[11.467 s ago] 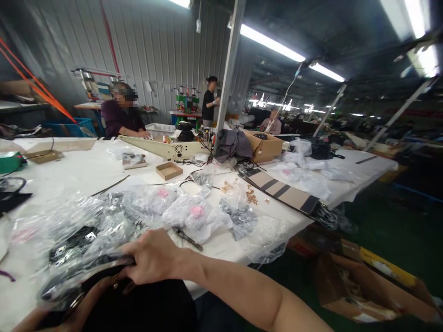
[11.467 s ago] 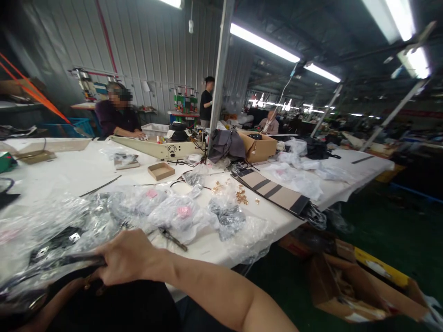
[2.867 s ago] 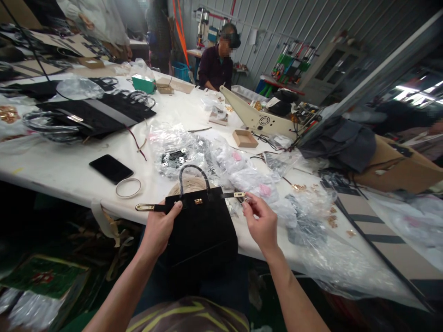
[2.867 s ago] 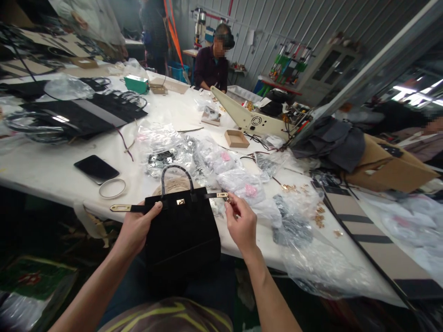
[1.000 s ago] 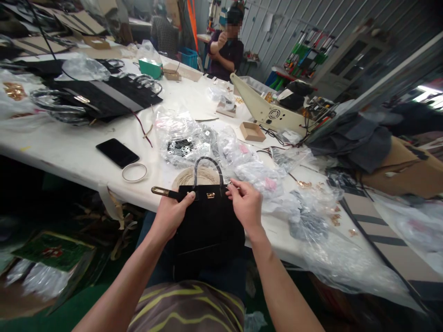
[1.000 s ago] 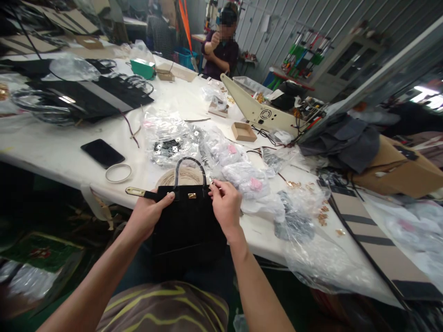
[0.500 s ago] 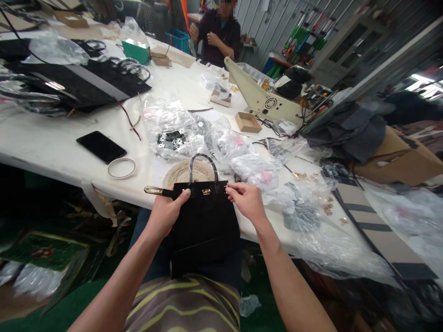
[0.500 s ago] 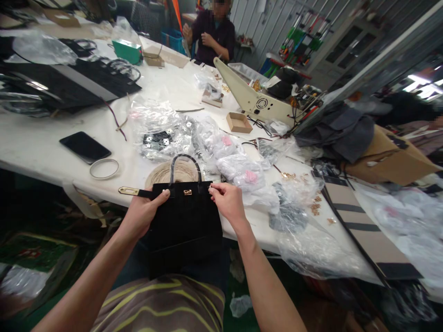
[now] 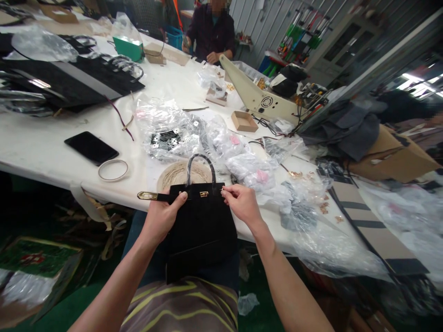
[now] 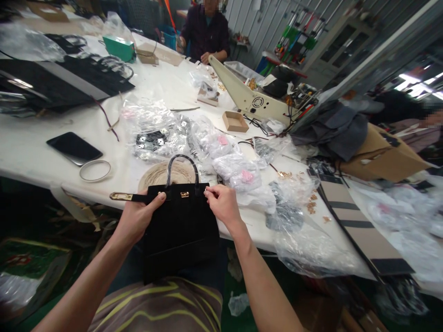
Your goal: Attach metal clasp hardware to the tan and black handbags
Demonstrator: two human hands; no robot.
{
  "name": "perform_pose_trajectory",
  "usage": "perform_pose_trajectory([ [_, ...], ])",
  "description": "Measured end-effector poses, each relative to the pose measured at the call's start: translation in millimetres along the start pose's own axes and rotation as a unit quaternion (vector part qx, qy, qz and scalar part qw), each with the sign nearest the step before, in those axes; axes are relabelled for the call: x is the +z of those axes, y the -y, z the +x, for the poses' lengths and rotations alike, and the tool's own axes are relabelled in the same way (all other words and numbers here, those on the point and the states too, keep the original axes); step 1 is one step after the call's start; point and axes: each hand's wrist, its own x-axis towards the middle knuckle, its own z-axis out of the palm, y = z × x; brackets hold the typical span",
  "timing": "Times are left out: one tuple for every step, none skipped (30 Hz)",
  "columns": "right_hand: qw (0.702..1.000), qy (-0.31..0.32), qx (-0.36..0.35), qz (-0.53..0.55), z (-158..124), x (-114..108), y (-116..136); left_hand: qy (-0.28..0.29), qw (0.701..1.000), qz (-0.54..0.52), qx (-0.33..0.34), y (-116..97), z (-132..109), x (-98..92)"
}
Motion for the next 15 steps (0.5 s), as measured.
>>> perform_pose_trajectory([
  [1.0,0.002,0.005,-0.01,1,0,2,-0.003,1.0,0.005,0.006,0,-1,0.3],
  [1.0,0.003,0.002,-0.026,2,0,4,-0.007,1.0,0.013,0.014,1,-1,0.5],
  [0.999,0.006,-0.011,-0.047,3,0,6,-0.012,0.999,0.023,0.02,1,-2,0.6],
  [0.997,0.011,-0.034,-0.071,4,0,9,-0.017,0.999,0.038,0.025,2,-3,0.6],
  [0.993,0.018,-0.061,-0.096,5,0,11,-0.02,0.998,0.054,0.029,2,-4,0.4],
  [0.989,0.029,-0.086,-0.118,6,0,12,-0.018,0.997,0.068,0.03,3,-4,0.2],
  [0.985,0.04,-0.104,-0.135,7,0,13,-0.012,0.996,0.079,0.029,3,-5,-0.1],
  [0.981,0.048,-0.112,-0.147,8,0,13,-0.004,0.996,0.087,0.028,4,-5,-0.3],
  [0.98,0.056,-0.112,-0.154,8,-1,12,0.006,0.996,0.089,0.028,4,-5,-0.3],
  [0.98,0.062,-0.107,-0.157,8,-1,10,0.013,0.996,0.087,0.027,4,-5,-0.3],
  [0.98,0.07,-0.103,-0.157,7,-2,7,0.018,0.996,0.083,0.026,3,-5,0.0],
  [0.979,0.078,-0.103,-0.155,4,-3,5,0.02,0.996,0.08,0.025,3,-5,0.3],
  [0.98,0.082,-0.104,-0.147,1,-4,3,0.017,0.997,0.074,0.025,1,-5,0.6],
  [0.983,0.07,-0.101,-0.135,-4,-4,1,0.014,0.998,0.061,0.024,0,-5,0.8],
  [0.988,0.035,-0.09,-0.118,-10,-4,-1,0.007,0.999,0.041,0.02,-2,-5,0.8],
])
